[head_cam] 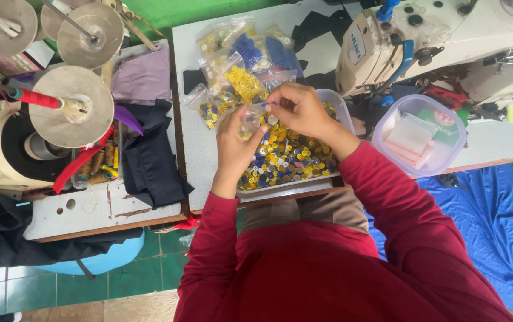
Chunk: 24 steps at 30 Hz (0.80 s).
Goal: Sorting and packaging small yellow and blue buttons from a large container into small plastic bags at a sewing workstation.
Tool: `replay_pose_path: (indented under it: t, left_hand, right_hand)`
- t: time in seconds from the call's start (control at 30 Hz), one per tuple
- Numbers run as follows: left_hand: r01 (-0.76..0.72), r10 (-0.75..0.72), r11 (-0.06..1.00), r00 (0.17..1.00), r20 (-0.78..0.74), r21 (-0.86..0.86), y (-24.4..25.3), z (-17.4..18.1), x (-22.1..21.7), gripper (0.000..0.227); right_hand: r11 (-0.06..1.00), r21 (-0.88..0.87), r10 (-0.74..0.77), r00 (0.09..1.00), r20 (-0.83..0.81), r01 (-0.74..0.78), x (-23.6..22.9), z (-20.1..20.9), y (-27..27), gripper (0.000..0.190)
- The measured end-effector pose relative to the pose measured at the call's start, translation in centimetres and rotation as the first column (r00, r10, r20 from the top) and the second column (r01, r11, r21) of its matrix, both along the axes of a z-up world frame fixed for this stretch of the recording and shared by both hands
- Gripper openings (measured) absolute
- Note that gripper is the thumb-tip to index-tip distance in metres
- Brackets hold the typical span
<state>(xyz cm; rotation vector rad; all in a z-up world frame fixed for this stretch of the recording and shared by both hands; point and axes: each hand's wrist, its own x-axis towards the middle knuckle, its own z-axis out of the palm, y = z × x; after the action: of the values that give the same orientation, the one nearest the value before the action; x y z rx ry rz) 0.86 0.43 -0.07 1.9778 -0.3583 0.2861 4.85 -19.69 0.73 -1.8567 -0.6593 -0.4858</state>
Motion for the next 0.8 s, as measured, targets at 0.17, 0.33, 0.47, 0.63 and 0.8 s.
replay_pose_path:
  t: [0.17,0.33,0.47,0.63,0.8]
  left_hand:
    - [0.005,-0.026,0.991,0.987,0.16,0.132,0.0,-3.4,1.1,0.059]
    - [-0.004,-0.016,0.995,0.979,0.205,0.098,-0.4,-0.1,-0.2,0.053]
    - [-0.069,0.077,0.996,0.99,0.12,-0.064,0.0,0.2,-0.2,0.054]
    - [-0.179,0.189,0.982,0.965,0.184,-0.067,0.1,-0.7,0.0,0.06]
    - [-0.18,0.2,0.975,0.967,0.157,-0.129,0.0,-0.3,-0.2,0.059]
  right_hand:
    - [0.984,-0.109,0.142,0.99,0.024,-0.138,-2.0,3.4,1.2,0.01]
    - [0.983,-0.058,0.174,0.983,-0.057,-0.177,-1.8,3.3,1.0,0.011]
    - [0.974,-0.197,0.097,0.993,-0.069,-0.109,-1.4,1.8,0.8,0.008]
    - [0.729,-0.666,0.103,0.987,-0.126,-0.161,-1.7,-0.5,1.5,0.008]
    - [0.589,-0.797,0.033,0.99,-0.137,-0.13,-1.4,-1.7,1.6,0.009]
